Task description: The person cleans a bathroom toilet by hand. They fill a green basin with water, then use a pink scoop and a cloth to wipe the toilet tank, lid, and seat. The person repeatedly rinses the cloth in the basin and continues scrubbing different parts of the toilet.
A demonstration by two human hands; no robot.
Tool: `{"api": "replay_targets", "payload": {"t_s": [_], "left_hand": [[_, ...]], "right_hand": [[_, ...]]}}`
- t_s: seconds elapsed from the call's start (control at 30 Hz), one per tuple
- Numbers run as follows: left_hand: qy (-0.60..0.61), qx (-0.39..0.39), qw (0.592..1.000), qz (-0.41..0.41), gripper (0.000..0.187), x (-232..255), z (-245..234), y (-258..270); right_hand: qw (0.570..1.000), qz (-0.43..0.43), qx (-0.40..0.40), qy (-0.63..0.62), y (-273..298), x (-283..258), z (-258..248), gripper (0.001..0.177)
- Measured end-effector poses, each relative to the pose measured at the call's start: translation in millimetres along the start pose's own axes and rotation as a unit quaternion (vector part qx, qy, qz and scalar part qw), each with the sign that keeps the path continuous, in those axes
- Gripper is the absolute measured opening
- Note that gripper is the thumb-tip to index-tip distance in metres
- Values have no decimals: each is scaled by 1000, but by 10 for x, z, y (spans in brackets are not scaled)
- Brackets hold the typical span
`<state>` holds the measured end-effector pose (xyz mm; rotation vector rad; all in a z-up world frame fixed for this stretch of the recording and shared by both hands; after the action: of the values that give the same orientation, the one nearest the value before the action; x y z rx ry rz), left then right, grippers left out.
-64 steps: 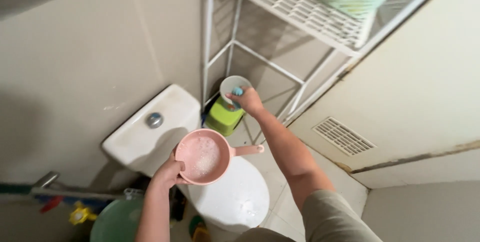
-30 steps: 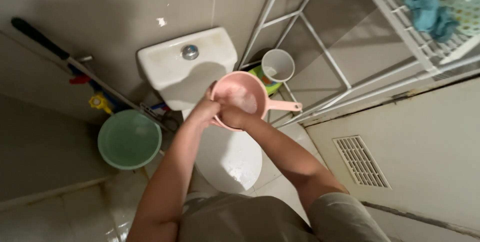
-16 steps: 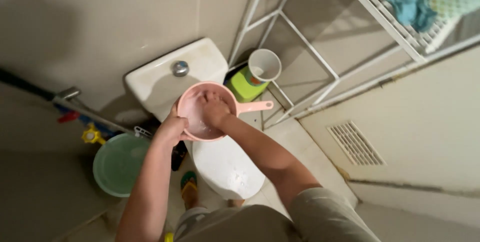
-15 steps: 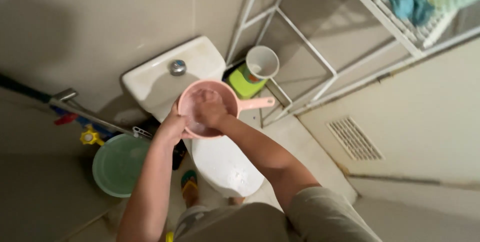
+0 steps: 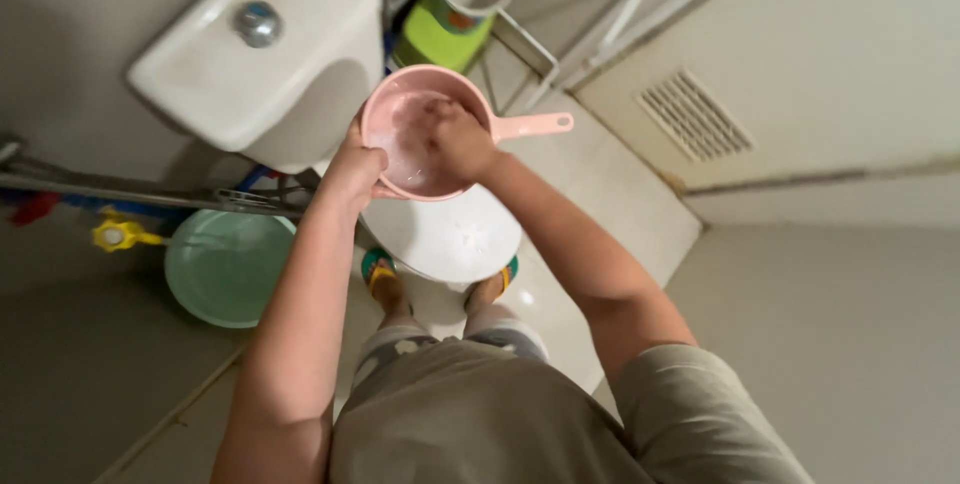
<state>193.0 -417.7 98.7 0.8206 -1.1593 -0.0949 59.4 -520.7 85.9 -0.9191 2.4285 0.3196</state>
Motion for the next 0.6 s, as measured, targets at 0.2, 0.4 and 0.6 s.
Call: {"api": "replay_targets", "payload": {"t_s": [0.2, 0.4, 0.6], "left_hand": [[-5, 14, 1000, 24, 92, -563, 399, 77], [79, 91, 990, -76, 88, -1415, 743, 195], [153, 144, 977, -25, 86, -2250, 1236, 197]], "right_hand": [[961, -129, 243, -10, 787, 477, -1190, 28], [946, 72, 316, -4, 1859, 2028, -1470, 22], [959, 217, 181, -22, 2891, 3893, -858, 20]]}}
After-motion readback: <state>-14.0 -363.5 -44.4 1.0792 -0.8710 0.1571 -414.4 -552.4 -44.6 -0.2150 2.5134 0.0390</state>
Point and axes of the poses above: each hand's wrist, its own y-axis away from the middle knuckle, its own z-axis out of the palm, x = y × z, the point moved 6 cm from there along -y, towards the middle knuckle, and after that the axes turned 12 degrees about x, right-handed, at the moved point
